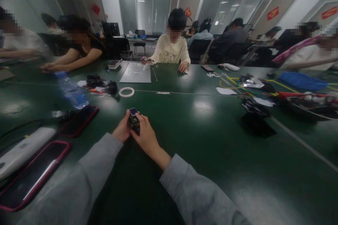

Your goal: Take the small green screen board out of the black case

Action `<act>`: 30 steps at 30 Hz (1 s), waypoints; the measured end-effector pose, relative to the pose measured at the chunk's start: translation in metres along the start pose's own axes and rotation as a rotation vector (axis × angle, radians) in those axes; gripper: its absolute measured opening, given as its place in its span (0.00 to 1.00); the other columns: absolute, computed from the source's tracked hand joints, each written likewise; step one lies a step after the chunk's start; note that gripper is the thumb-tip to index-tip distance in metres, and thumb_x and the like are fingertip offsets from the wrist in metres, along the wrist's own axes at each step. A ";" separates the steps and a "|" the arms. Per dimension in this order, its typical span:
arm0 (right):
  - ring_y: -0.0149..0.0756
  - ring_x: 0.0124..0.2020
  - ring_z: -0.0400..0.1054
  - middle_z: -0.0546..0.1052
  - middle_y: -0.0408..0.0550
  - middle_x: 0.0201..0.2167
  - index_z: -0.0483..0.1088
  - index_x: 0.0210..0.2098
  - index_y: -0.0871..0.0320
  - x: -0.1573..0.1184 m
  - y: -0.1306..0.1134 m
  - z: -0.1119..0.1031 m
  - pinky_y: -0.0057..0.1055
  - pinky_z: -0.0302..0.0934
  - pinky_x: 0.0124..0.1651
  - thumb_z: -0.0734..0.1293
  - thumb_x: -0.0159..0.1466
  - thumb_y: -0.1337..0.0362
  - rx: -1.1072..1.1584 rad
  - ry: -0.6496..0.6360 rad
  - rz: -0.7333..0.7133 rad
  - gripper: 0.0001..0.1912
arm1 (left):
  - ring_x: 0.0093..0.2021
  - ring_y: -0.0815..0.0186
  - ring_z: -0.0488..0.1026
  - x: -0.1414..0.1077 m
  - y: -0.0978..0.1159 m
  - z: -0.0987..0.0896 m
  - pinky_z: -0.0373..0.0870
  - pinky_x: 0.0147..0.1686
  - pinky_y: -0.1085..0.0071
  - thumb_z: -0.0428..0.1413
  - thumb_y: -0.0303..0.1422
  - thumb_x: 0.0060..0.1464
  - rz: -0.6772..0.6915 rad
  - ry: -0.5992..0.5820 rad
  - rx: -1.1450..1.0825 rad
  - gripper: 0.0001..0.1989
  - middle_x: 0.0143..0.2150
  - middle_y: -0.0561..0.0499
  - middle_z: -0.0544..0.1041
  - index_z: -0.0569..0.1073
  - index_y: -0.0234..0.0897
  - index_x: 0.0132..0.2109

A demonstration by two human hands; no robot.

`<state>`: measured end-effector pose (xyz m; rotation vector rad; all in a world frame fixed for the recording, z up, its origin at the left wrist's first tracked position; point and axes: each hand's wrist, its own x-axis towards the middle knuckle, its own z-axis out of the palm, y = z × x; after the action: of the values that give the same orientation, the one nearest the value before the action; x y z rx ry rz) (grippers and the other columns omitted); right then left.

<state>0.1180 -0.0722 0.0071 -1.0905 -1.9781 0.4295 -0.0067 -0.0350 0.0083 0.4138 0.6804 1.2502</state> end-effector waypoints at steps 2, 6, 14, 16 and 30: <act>0.38 0.56 0.56 0.58 0.50 0.55 0.49 0.62 0.51 0.001 -0.002 -0.003 0.40 0.57 0.59 0.65 0.59 0.68 0.035 0.006 0.018 0.35 | 0.47 0.60 0.72 -0.003 0.003 0.003 0.67 0.49 0.65 0.51 0.47 0.54 -0.037 -0.049 -0.021 0.24 0.45 0.42 0.76 0.72 0.32 0.47; 0.39 0.55 0.58 0.61 0.50 0.54 0.53 0.60 0.53 0.007 0.000 -0.009 0.42 0.54 0.60 0.64 0.59 0.66 0.224 0.095 0.067 0.31 | 0.46 0.60 0.72 -0.005 0.008 0.004 0.69 0.44 0.64 0.48 0.53 0.52 -0.072 -0.039 -0.030 0.25 0.44 0.47 0.75 0.71 0.40 0.48; 0.36 0.46 0.66 0.67 0.51 0.49 0.56 0.57 0.57 0.022 -0.006 -0.022 0.35 0.66 0.48 0.62 0.61 0.62 1.322 -0.060 0.540 0.25 | 0.43 0.64 0.73 -0.001 0.006 -0.001 0.70 0.40 0.69 0.48 0.50 0.53 0.018 -0.131 0.012 0.24 0.47 0.46 0.74 0.71 0.39 0.49; 0.36 0.46 0.66 0.68 0.53 0.49 0.58 0.54 0.62 0.022 -0.013 -0.025 0.32 0.67 0.46 0.58 0.63 0.62 1.562 -0.122 0.690 0.20 | 0.47 0.62 0.72 -0.003 0.007 0.001 0.70 0.44 0.66 0.47 0.51 0.54 0.008 -0.173 0.012 0.26 0.50 0.45 0.73 0.69 0.38 0.51; 0.35 0.45 0.66 0.70 0.49 0.45 0.64 0.48 0.61 0.017 0.004 -0.019 0.28 0.64 0.46 0.73 0.51 0.60 1.006 -0.179 0.569 0.28 | 0.43 0.61 0.74 -0.002 0.000 0.000 0.68 0.46 0.63 0.62 0.36 0.45 0.197 -0.105 0.224 0.22 0.43 0.44 0.76 0.70 0.34 0.47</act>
<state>0.1297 -0.0574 0.0247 -0.9044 -1.2258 1.6469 -0.0068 -0.0372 0.0090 0.7419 0.7047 1.3314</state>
